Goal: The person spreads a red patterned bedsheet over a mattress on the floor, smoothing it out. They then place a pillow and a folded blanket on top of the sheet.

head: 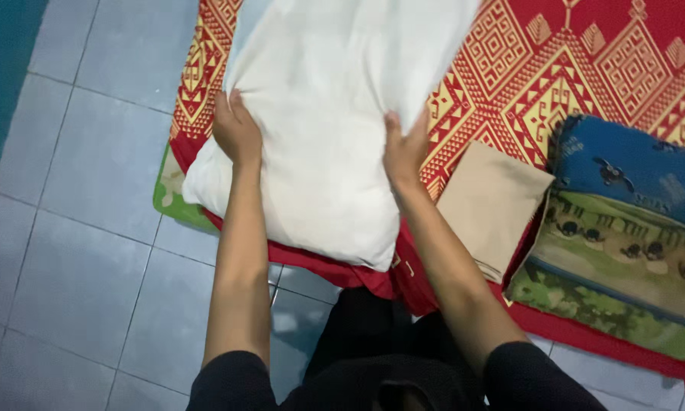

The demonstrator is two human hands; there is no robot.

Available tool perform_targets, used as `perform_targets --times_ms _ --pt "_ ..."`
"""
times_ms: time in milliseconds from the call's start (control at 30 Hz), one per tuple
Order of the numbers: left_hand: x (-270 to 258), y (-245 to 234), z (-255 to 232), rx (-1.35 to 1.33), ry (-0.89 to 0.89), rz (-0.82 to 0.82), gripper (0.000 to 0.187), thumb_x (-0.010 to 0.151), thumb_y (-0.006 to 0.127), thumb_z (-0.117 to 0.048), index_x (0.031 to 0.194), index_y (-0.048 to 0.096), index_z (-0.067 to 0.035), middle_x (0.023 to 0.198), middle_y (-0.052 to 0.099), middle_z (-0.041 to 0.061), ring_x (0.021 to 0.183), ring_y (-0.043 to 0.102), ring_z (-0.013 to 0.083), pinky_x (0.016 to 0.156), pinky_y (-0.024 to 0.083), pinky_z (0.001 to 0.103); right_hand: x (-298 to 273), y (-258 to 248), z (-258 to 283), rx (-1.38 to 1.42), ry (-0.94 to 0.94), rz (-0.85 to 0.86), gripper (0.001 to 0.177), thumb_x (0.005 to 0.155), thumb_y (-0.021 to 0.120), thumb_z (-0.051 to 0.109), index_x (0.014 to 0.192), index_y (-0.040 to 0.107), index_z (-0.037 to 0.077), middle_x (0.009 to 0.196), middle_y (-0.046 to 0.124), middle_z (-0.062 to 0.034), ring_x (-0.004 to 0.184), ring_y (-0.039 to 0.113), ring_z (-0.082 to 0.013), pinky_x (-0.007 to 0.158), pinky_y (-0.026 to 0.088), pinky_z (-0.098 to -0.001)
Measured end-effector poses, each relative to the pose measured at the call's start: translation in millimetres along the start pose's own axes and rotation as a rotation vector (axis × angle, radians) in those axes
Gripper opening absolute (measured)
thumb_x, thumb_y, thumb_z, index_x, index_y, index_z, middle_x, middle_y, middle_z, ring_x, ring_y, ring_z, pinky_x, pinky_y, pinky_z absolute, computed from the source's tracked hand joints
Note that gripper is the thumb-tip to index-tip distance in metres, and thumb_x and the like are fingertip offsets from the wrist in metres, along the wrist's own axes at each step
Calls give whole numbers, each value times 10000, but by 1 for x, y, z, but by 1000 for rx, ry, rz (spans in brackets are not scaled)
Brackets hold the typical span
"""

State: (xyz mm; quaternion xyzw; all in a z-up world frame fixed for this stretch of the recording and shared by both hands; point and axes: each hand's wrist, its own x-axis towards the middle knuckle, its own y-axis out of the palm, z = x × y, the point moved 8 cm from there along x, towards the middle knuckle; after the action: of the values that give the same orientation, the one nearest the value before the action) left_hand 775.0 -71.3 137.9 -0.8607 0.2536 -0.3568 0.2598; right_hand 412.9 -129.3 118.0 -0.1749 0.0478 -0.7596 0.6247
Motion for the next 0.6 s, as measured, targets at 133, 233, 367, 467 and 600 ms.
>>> perform_targets --times_ms 133,233,367,467,600 --pt "-15 36 -76 -185 64 178 270 1050 583 -232 1100 667 20 913 676 257 873 653 451 762 492 525 -31 -105 -9 -37 59 -113 657 1021 670 178 1515 325 -86 1445 547 -323 1328 593 -406 1137 458 -444" --pt "-30 80 -142 -224 343 259 277 1069 617 -252 1122 676 14 1049 689 223 991 643 421 862 503 514 -78 -163 -30 -190 148 -91 697 1034 646 213 1508 238 -95 1331 582 -377 1231 618 -487 1043 485 -502" --pt "-74 163 -181 24 439 514 265 1061 604 -266 1160 712 -45 1112 681 162 1094 606 377 912 458 528 -134 -168 -60 -374 223 72 695 1018 632 232 1429 226 -154 1055 622 -432 985 636 -591 851 524 -582" --pt "-136 197 -176 166 385 692 316 1066 572 -271 1304 679 -93 1304 635 142 1274 537 351 1073 393 535 -157 -162 -95 -556 460 350 664 994 629 353 1339 341 -136 938 663 -375 905 664 -550 798 538 -593" --pt "-187 176 -171 78 367 654 454 1023 606 -276 1448 603 -116 1563 444 207 1473 355 396 1204 233 562 -119 -199 -106 -775 474 617 622 957 619 558 1109 642 -44 971 688 -291 919 690 -473 812 539 -578"
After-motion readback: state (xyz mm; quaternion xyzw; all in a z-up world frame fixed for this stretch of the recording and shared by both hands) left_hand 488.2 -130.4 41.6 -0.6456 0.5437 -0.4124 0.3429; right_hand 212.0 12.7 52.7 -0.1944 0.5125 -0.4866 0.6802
